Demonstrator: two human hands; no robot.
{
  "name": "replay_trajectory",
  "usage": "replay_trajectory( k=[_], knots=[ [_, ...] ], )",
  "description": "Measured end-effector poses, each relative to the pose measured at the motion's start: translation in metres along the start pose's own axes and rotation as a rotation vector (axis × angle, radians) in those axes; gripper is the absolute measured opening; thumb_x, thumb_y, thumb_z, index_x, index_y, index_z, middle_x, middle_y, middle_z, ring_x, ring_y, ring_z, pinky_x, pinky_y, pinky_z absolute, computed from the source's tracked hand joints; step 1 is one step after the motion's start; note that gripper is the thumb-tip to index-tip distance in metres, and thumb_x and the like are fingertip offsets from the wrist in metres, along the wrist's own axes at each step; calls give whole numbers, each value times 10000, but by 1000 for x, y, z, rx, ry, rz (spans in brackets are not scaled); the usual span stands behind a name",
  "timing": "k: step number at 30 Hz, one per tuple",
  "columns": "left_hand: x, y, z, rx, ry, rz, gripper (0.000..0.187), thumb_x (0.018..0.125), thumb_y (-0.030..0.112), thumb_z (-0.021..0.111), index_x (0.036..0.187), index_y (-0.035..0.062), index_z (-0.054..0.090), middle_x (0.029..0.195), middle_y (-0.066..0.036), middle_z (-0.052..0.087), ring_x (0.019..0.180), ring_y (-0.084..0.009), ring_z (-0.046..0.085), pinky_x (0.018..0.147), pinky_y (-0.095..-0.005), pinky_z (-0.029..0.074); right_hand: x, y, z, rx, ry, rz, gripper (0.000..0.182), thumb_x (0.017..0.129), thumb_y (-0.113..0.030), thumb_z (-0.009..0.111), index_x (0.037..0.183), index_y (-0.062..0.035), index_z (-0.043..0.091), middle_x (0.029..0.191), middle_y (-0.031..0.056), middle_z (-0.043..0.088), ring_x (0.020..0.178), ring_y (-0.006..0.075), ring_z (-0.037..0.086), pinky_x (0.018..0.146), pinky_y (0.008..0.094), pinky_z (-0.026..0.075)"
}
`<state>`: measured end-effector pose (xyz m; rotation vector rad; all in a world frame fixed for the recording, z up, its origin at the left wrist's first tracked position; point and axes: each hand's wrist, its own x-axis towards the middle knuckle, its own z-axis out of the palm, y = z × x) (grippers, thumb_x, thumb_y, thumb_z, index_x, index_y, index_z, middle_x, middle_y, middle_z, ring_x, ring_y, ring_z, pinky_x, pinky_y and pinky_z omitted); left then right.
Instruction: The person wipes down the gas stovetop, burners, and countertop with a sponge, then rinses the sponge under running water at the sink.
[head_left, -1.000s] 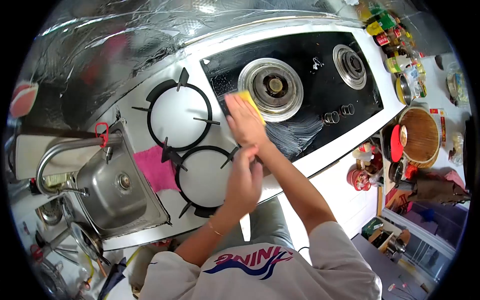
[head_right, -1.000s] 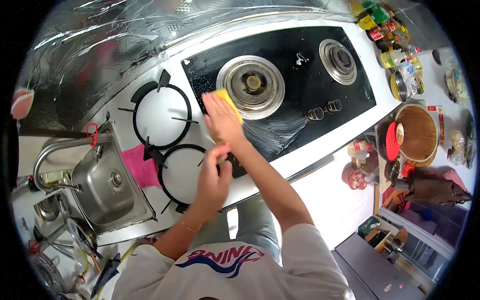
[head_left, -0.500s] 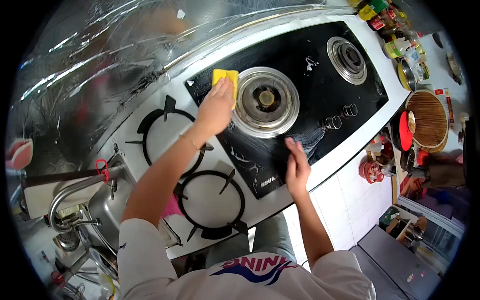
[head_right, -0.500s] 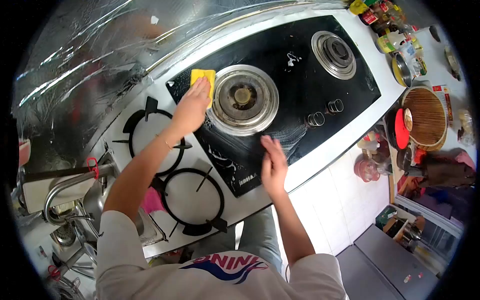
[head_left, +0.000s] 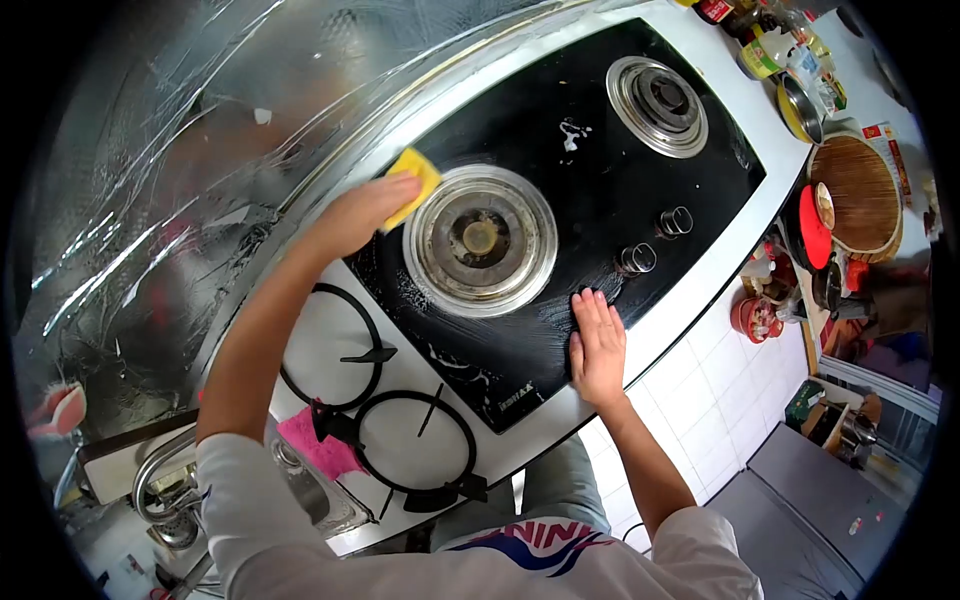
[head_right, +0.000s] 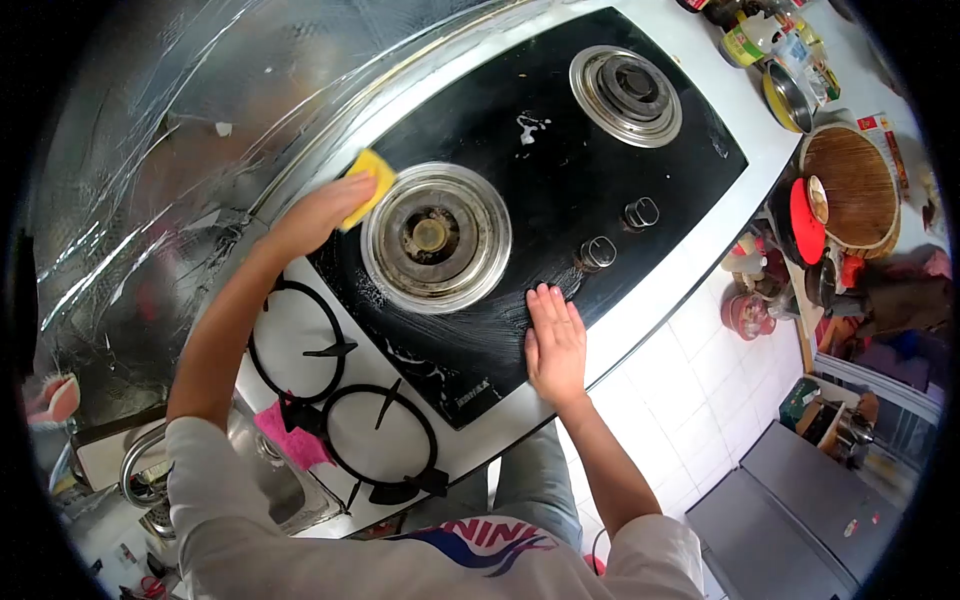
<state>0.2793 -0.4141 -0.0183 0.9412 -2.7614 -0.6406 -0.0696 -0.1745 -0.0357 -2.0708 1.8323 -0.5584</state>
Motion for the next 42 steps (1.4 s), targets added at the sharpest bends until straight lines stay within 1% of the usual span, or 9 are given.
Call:
replay_trajectory(
  k=[12,14,16,21,28,34,38,40,42],
  knots=[
    [144,68,36,-116,-203,283,477,783,-98,553,1187,122,681,1344,-81,587,1284,-263,518,1123,-325,380,1,0,0,4,-5,-5,563,880,-53,534,1434,-40,431,1488,158,433,1410,308,369,1156,447,238],
    [141,68,32,-127,-205,207,456,818,-68,546,1201,139,679,1333,-68,599,1283,-249,523,1114,-324,393,1,2,-1,-24,-3,-17,565,876,-77,564,1427,-47,444,1484,125,445,1395,276,393,1147,438,266],
    [136,49,28,-76,-152,204,327,932,155,519,1217,178,679,1357,-45,585,1276,-234,529,1080,-328,416,-2,3,-1,-25,-8,-15,568,875,-75,565,1428,-46,441,1486,123,443,1396,274,392,1147,438,266],
    [120,14,3,14,-131,53,280,879,112,574,1117,74,717,1261,-74,650,1260,-241,543,1047,-343,445,-1,0,3,34,1,-6,564,873,-45,546,1426,-38,437,1495,137,429,1414,292,363,1158,445,238],
    [158,117,50,-19,-189,399,260,754,48,694,1011,24,725,1184,-87,672,1213,-244,554,1013,-323,469,-1,1,1,22,3,-27,566,867,-54,559,1420,-37,440,1492,130,434,1410,282,370,1156,435,244],
    [166,69,23,175,-33,173,147,795,120,634,892,53,722,1129,-82,673,1096,-265,605,908,-349,509,-3,6,3,50,29,-49,554,860,-55,566,1404,-44,462,1473,132,457,1393,282,396,1151,429,263],
    [158,115,47,235,-213,-21,210,773,125,659,951,18,690,1128,-124,668,1094,-277,599,917,-349,505,17,23,-19,17,-43,-130,537,847,-59,586,1378,-51,501,1451,122,486,1366,270,434,1139,425,304],
    [145,139,64,183,-127,259,266,765,90,654,1010,-14,663,1137,-140,665,1094,-284,603,925,-361,515,28,30,-23,9,-7,-134,536,837,-51,593,1368,-54,517,1431,117,508,1351,263,454,1132,422,322],
    [145,130,67,144,-64,199,257,763,83,652,992,-34,651,1121,-139,667,1073,-293,609,917,-375,516,30,36,-19,14,26,-218,540,833,-56,587,1369,-58,516,1420,119,519,1346,268,459,1132,428,321]
  ],
)
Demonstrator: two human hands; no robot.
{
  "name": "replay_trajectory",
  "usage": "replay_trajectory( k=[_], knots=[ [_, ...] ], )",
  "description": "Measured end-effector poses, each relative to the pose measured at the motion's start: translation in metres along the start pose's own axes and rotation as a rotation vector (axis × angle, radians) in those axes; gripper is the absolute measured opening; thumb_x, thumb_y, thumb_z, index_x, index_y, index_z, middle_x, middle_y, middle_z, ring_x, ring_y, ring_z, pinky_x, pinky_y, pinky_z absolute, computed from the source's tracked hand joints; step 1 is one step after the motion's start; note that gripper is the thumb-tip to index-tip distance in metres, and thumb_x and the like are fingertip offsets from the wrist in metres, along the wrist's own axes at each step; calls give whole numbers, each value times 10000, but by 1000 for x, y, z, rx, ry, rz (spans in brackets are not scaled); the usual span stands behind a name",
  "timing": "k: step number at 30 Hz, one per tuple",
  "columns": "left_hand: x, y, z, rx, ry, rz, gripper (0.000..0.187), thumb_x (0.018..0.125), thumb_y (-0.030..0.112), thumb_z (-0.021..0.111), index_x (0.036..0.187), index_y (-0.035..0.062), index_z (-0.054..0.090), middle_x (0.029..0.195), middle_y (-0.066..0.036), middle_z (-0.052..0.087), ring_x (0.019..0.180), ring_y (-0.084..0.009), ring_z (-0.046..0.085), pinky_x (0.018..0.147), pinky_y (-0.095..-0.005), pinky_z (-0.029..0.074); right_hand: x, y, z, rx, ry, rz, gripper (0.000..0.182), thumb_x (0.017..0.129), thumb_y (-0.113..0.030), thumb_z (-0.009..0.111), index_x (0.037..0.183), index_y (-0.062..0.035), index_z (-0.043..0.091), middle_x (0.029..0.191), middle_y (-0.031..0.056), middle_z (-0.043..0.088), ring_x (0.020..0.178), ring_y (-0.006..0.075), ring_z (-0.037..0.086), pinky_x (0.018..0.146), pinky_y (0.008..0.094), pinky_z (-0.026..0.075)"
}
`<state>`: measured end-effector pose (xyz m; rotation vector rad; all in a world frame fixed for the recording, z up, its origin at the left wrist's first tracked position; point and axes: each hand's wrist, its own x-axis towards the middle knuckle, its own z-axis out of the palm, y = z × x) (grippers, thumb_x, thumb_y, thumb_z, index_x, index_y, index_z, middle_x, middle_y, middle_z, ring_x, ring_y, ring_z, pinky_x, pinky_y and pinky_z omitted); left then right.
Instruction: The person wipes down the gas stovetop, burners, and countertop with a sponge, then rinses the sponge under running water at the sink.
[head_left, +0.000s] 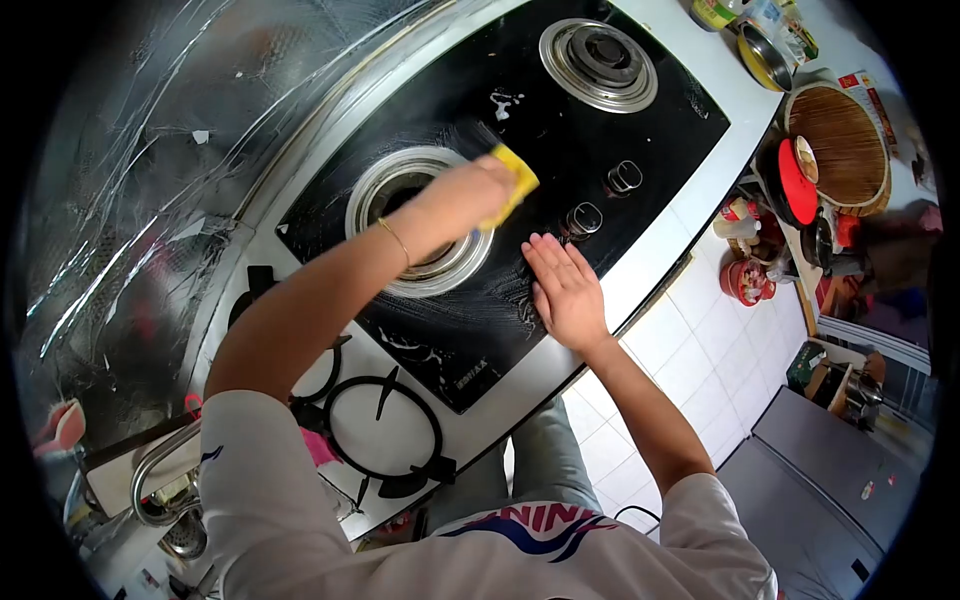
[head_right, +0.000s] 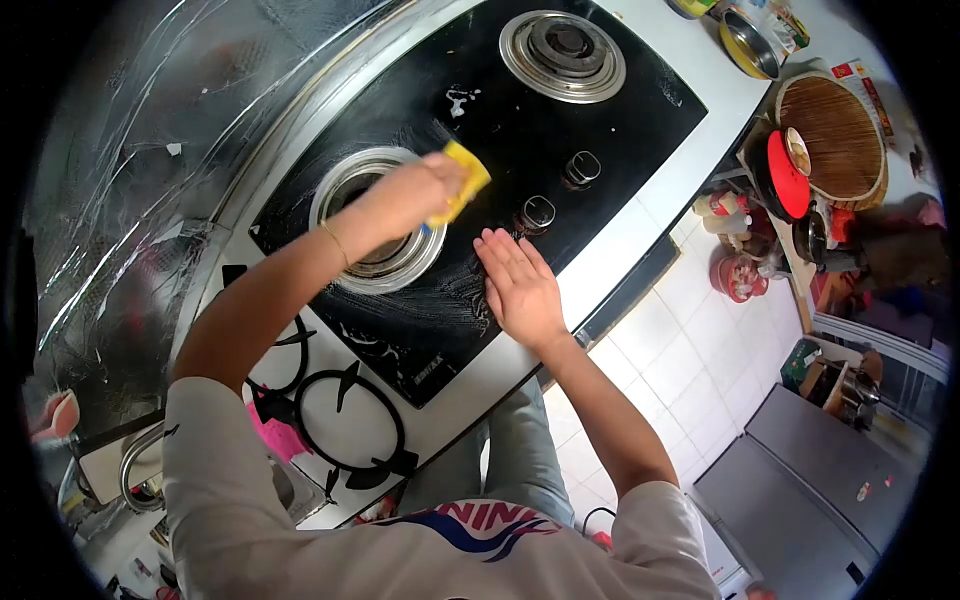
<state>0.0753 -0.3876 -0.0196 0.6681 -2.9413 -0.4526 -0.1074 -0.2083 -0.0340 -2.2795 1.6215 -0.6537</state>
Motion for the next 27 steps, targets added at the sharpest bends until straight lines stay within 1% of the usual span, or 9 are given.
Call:
replay_trajectory(
  k=[2,4,6,9,12,14,18,24,27],
  knots=[
    [12,-27,-9,185,-81,-393,223,762,72,645,961,-28,645,1036,-158,672,1001,-310,631,866,-396,532,-2,-2,-2,-32,-10,9,541,825,-56,577,1363,-57,521,1408,118,530,1341,271,464,1133,434,320],
    [8,-70,-23,69,96,-360,186,756,61,629,931,-1,644,900,-191,658,909,-356,641,772,-415,549,-2,-1,1,-43,31,41,534,807,-73,593,1338,-63,545,1410,95,530,1332,241,473,1129,423,332],
    [4,-57,-5,226,-7,-313,205,812,85,619,969,-41,653,928,-222,660,839,-353,675,733,-423,564,-3,1,2,-36,36,49,534,802,-67,589,1335,-63,549,1405,94,534,1331,241,475,1129,423,333],
    [-5,30,1,265,-33,-3,305,817,45,556,1085,-92,606,1062,-207,647,1073,-318,598,930,-363,515,-2,0,3,-20,44,55,533,796,-60,586,1328,-60,555,1397,95,540,1327,244,478,1128,425,335],
    [-12,36,3,63,27,-87,335,831,63,564,1127,-94,562,1103,-248,634,1090,-334,598,941,-368,512,-5,1,3,14,41,66,542,784,-39,576,1325,-52,556,1392,109,543,1328,262,478,1131,433,329],
    [4,14,-24,105,-146,-314,275,877,95,557,1104,-60,553,1125,-269,624,1077,-363,608,911,-392,520,-5,1,3,44,45,68,554,774,-20,567,1327,-47,553,1393,121,542,1332,278,475,1135,441,322],
    [6,-117,-44,-45,155,-898,252,882,131,618,1036,-55,547,1011,-261,663,974,-434,627,865,-462,511,-2,1,3,44,58,66,557,759,-9,571,1315,-38,558,1379,132,552,1324,292,484,1126,450,335],
    [17,-117,2,383,293,-488,291,870,98,591,1126,-41,600,1101,-236,658,1065,-391,606,916,-435,493,1,2,3,46,70,65,555,760,-20,576,1314,-34,556,1381,132,550,1320,292,487,1130,448,328],
    [47,-53,28,-99,406,-299,325,858,64,548,1165,-11,625,1231,-163,633,1135,-310,595,961,-389,490,0,-1,1,35,34,76,562,760,-21,575,1321,-29,547,1394,130,539,1318,295,488,1129,449,329]
  ],
)
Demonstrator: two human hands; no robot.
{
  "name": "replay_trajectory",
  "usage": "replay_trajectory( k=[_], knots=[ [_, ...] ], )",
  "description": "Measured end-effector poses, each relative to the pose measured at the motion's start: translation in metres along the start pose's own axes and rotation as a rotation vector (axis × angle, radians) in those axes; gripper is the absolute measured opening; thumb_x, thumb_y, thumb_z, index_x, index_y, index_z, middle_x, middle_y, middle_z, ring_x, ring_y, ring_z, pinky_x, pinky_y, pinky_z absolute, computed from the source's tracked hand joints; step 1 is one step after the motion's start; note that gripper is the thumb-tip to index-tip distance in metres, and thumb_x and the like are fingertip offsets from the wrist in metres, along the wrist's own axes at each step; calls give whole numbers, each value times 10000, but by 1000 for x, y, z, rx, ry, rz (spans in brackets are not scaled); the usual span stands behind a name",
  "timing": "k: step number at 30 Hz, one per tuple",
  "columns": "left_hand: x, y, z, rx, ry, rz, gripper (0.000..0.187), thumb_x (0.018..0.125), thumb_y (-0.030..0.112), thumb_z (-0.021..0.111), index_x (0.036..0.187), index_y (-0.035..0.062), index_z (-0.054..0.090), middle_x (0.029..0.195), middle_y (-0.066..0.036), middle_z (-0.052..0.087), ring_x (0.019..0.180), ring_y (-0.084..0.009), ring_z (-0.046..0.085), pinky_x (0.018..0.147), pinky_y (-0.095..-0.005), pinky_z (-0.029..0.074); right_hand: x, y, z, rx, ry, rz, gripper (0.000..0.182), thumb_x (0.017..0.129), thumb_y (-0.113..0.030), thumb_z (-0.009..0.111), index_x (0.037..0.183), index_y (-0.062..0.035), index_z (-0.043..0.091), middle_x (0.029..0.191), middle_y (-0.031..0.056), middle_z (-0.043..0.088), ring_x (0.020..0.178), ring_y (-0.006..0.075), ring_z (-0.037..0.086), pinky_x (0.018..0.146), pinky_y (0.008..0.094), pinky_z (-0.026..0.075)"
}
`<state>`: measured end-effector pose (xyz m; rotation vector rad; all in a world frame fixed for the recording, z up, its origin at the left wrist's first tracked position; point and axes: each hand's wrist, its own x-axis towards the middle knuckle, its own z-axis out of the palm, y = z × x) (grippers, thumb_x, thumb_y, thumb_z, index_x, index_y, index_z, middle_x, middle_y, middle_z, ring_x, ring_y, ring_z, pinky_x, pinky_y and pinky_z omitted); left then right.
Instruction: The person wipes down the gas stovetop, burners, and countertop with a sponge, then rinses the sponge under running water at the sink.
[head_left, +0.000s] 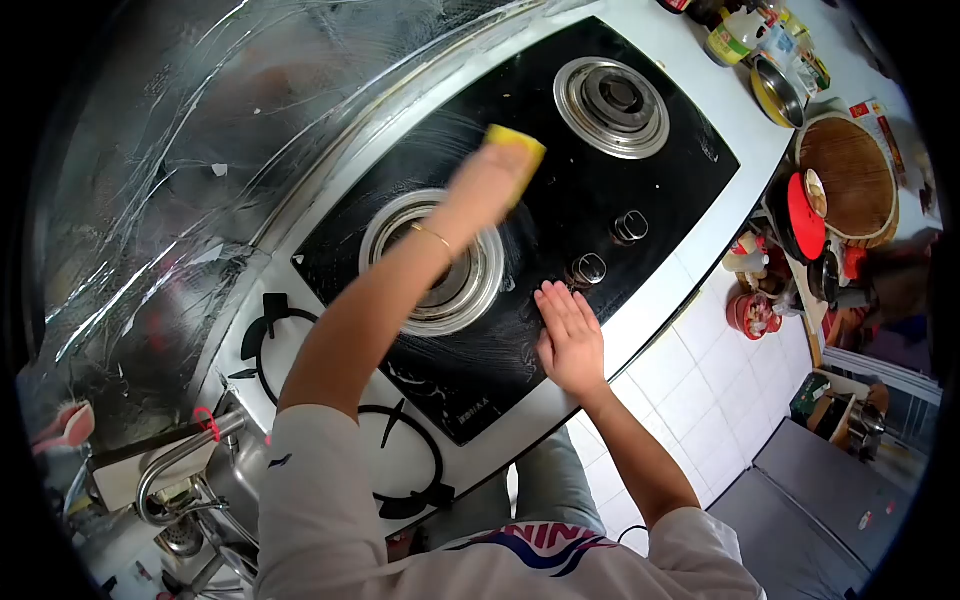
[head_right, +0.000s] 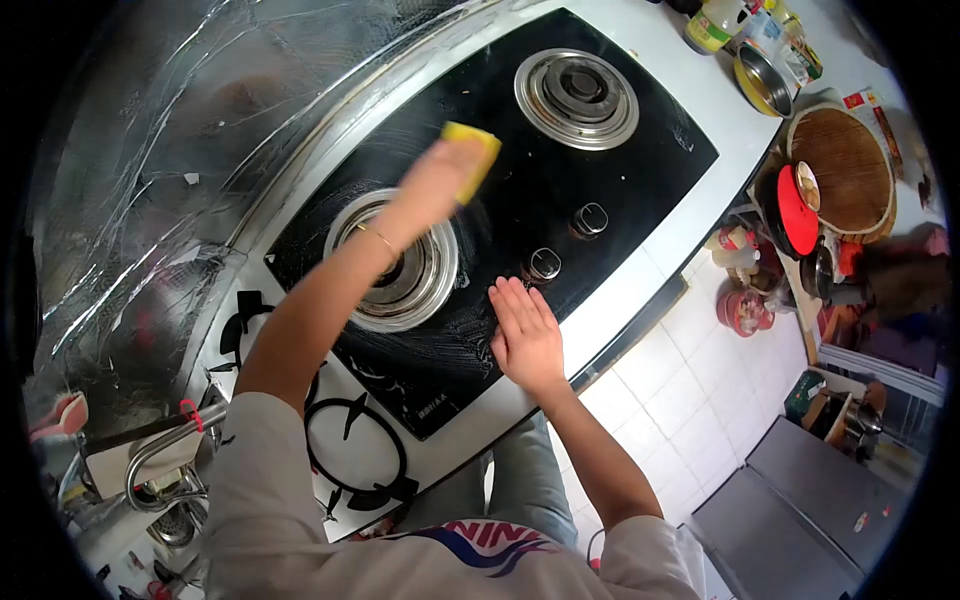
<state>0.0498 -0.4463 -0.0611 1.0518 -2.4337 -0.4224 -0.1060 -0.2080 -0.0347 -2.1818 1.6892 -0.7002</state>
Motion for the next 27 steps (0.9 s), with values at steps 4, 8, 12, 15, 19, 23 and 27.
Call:
replay_trajectory(
  k=[4,8,12,15,19,23,27],
  knots=[
    [9,17,-17,11,-189,56,324,929,126,497,1197,-13,613,1251,-149,625,1134,-324,591,1006,-392,467,-2,3,1,19,-28,6,568,765,-27,571,1331,-34,537,1406,136,527,1333,298,471,1132,447,318],
    [30,-84,-26,315,97,-63,441,812,27,589,1252,-7,580,1271,-181,602,1171,-353,555,1039,-392,432,0,5,1,12,-48,-1,567,760,-41,582,1325,-31,541,1402,141,526,1343,303,459,1131,446,315],
    [47,-6,3,54,-18,-17,523,758,1,639,1277,21,575,1292,-154,597,1191,-322,559,1029,-389,447,0,2,-1,22,-66,30,579,752,-34,581,1330,-27,535,1403,136,525,1347,298,455,1135,444,307],
    [38,41,12,-31,-60,208,508,799,-41,573,1303,20,555,1299,-192,585,1230,-323,546,1047,-393,443,1,4,-3,34,-103,33,594,745,-34,586,1336,-29,530,1409,132,520,1354,290,448,1137,444,301],
    [72,-45,-22,225,37,-187,425,889,42,493,1311,14,519,1261,-175,603,1190,-338,573,961,-418,474,-2,7,1,20,-110,7,618,735,-46,599,1348,-32,518,1426,126,505,1363,280,438,1134,444,301],
    [93,-71,20,395,272,-111,403,888,52,492,1289,27,531,1300,-179,569,1216,-350,543,978,-443,434,0,4,0,33,-99,18,608,746,-53,603,1348,-39,519,1422,126,508,1357,274,446,1132,446,307],
    [66,0,23,152,-7,131,490,869,15,478,1359,42,490,1422,-156,486,1352,-296,433,1059,-471,376,1,5,-2,47,-108,18,575,755,-58,610,1325,-38,537,1419,115,512,1351,259,451,1129,440,322]
  ],
)
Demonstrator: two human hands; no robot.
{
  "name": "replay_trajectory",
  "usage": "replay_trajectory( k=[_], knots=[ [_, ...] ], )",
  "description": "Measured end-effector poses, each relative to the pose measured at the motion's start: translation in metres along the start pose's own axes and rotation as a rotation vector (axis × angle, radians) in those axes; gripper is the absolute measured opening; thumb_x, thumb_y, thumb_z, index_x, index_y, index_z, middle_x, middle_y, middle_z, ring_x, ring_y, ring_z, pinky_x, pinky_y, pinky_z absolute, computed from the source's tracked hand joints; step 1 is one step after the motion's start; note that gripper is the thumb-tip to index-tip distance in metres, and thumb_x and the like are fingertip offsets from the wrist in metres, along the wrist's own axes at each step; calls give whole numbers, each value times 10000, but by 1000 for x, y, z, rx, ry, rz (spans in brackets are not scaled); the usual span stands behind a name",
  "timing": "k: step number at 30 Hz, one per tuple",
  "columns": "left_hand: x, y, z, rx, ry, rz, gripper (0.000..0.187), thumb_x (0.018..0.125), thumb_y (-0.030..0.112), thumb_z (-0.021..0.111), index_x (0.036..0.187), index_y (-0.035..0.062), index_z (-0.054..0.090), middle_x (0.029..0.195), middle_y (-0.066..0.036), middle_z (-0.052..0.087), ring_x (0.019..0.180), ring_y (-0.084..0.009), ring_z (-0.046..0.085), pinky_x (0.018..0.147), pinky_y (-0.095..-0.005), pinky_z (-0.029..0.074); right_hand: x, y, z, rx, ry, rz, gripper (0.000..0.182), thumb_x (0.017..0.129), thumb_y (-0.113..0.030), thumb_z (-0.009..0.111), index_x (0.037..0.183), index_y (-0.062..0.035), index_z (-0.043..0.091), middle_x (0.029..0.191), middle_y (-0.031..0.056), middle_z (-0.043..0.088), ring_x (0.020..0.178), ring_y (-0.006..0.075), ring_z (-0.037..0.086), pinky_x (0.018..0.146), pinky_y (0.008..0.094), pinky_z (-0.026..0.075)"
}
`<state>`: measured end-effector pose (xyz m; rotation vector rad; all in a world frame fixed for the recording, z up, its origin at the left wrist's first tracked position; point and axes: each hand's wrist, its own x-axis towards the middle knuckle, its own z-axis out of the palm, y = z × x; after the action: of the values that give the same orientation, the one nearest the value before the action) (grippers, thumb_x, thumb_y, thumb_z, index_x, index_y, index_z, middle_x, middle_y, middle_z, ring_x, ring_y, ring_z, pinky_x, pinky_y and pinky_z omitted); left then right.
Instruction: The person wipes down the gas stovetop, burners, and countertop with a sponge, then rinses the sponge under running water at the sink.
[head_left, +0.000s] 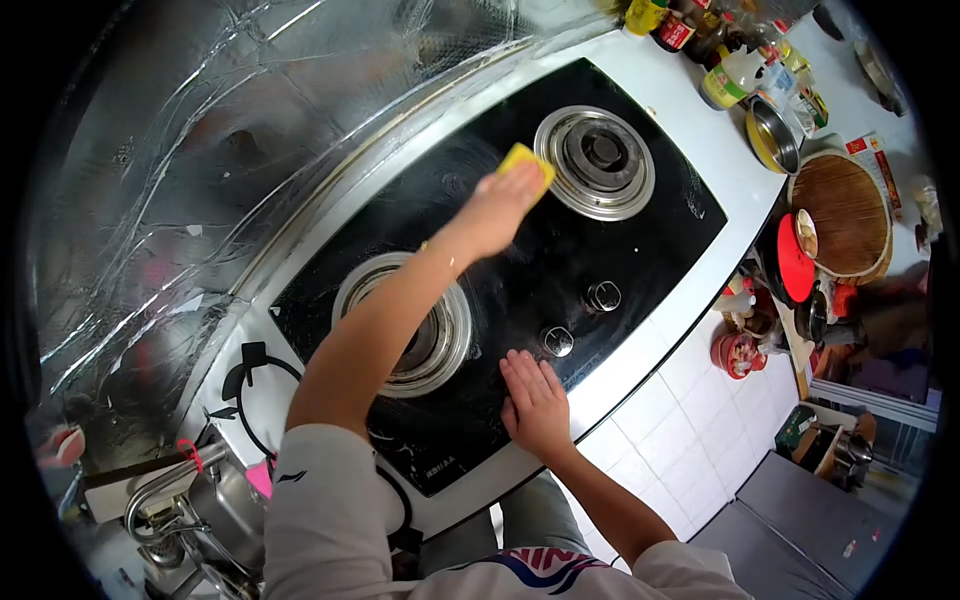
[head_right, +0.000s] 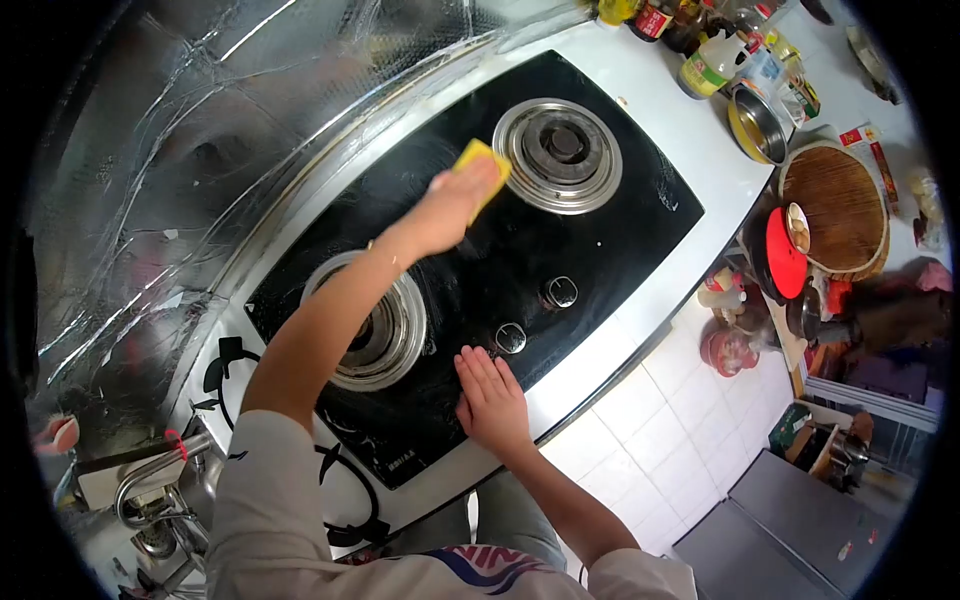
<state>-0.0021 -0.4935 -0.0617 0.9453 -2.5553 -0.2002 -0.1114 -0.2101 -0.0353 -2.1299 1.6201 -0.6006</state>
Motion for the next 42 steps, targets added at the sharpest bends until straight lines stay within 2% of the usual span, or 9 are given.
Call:
replay_trajectory(
  k=[2,4,5,6,10,18,26,31,42],
  knots=[
    [-26,7,-21,-65,-97,52,509,879,42,482,1388,40,460,1439,-163,470,1367,-287,417,1074,-474,360,-1,6,1,-6,8,4,531,764,-68,616,1292,-37,566,1405,99,530,1342,246,463,1123,434,338],
    [-12,-7,-60,-155,-456,-369,533,890,57,478,1420,40,427,1475,-175,430,1387,-275,394,1086,-473,344,-12,23,5,253,95,-106,449,739,-29,601,1188,-22,616,1289,122,619,1252,268,555,1091,443,385],
    [-11,-35,-58,-360,-314,-598,553,897,48,459,1447,46,400,1502,-188,394,1400,-276,376,1084,-482,335,-11,25,-7,393,181,-116,370,718,18,565,1081,-8,636,1125,153,682,1108,321,637,1021,463,445],
    [-23,-70,-41,97,-170,-325,723,791,-97,468,1484,77,365,1527,-148,377,1412,-301,354,1093,-461,330,-6,31,-25,366,296,-147,342,732,34,541,1061,-1,632,1076,161,685,1047,331,651,995,465,456],
    [19,-90,-18,121,-96,-344,613,858,25,484,1462,59,388,1550,-111,353,1446,-245,306,1105,-471,320,38,104,-79,94,659,174,271,852,30,498,1088,7,630,1106,164,669,1060,308,611,980,440,440],
    [2,-31,-25,-8,-190,14,619,828,-11,512,1439,22,417,1532,-144,367,1435,-264,323,1128,-444,294,126,210,-98,-240,341,152,407,923,-86,525,1327,-40,529,1413,153,511,1352,314,436,1139,444,311],
    [82,-64,8,171,-9,-289,507,931,152,474,1423,33,443,1501,-119,428,1412,-235,368,1092,-441,320,130,197,-103,-290,294,178,409,946,-98,496,1350,-31,499,1418,167,498,1358,319,424,1145,449,303],
    [162,-82,34,64,-94,-70,469,944,126,441,1406,45,468,1498,-103,434,1415,-240,361,1103,-426,321,130,197,-107,-239,266,171,436,943,-82,491,1377,-44,472,1441,158,478,1379,300,402,1159,445,272],
    [55,-58,0,87,-77,-231,483,986,154,431,1456,44,398,1536,-153,356,1435,-288,317,1121,-443,291,131,193,-106,-248,262,212,456,931,-73,496,1385,-43,465,1439,155,481,1380,296,404,1161,449,271]
  ],
)
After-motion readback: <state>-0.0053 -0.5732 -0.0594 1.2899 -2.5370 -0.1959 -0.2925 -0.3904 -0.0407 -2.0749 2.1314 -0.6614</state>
